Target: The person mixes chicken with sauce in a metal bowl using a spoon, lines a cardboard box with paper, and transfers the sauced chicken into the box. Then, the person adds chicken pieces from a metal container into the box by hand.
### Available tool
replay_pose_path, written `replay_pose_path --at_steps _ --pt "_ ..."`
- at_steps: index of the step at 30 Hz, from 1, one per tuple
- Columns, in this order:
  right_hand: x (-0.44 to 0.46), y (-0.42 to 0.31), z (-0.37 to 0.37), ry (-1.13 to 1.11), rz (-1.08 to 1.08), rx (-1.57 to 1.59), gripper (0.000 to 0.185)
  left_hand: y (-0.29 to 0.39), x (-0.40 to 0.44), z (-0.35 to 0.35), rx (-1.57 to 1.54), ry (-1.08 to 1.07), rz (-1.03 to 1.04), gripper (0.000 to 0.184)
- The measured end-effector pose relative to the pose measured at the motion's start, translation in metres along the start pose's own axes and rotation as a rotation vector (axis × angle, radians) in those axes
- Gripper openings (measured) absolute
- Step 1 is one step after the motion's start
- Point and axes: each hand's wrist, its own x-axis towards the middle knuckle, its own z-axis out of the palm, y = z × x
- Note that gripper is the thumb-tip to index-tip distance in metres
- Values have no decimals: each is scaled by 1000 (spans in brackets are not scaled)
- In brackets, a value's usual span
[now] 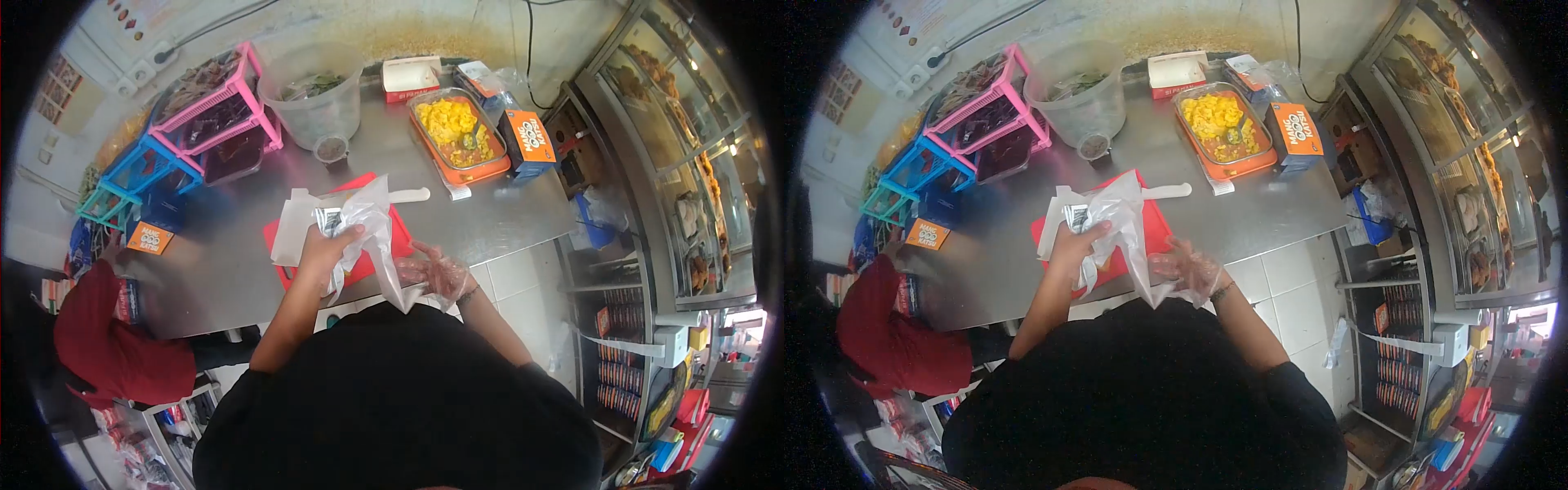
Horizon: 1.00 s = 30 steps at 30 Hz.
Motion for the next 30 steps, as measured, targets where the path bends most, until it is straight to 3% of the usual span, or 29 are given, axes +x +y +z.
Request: replay_pose_path --at_steps 1,4,8,12,13,16,17,20,24,25,28,30 --pt "4 -5 8 -52 -10 -53 88 3 -2 -3 -2 10 -12 28" --pt "25 -6 29 184 202 -178 84 3 -5 -8 -140 38 -2 27" --pt "48 10 26 -102 202 83 84 2 -5 -15 -458 -3 -126 23" --pt "54 3 44 -159 -25 8 76 2 -11 -25 -692 -63 -270 17" --pt "52 -4 48 -249 -37 -19 66 -4 -9 -30 -739 -80 -284 16" --pt "48 -18 69 -50 -175 -291 66 -4 -13 -39 -765 -6 -253 16" --pt "39 -31 84 -24 -108 -54 64 -17 -6 -53 -795 -86 -207 16" --pt "43 -46 93 -113 -225 216 69 -6 -14 -64 -747 72 -162 17" --pt "59 -49 78 -284 -351 80 77 -6 -20 -73 -867 42 -206 15" --pt "57 -49 77 -265 -197 147 80 -16 -18 -80 -944 -107 -225 14" --pt "65 -39 67 -191 -12 -131 81 -13 -24 -73 -934 -113 -194 14" --pt "62 -32 80 -137 28 -34 78 -17 -24 -75 -984 -106 -168 14"
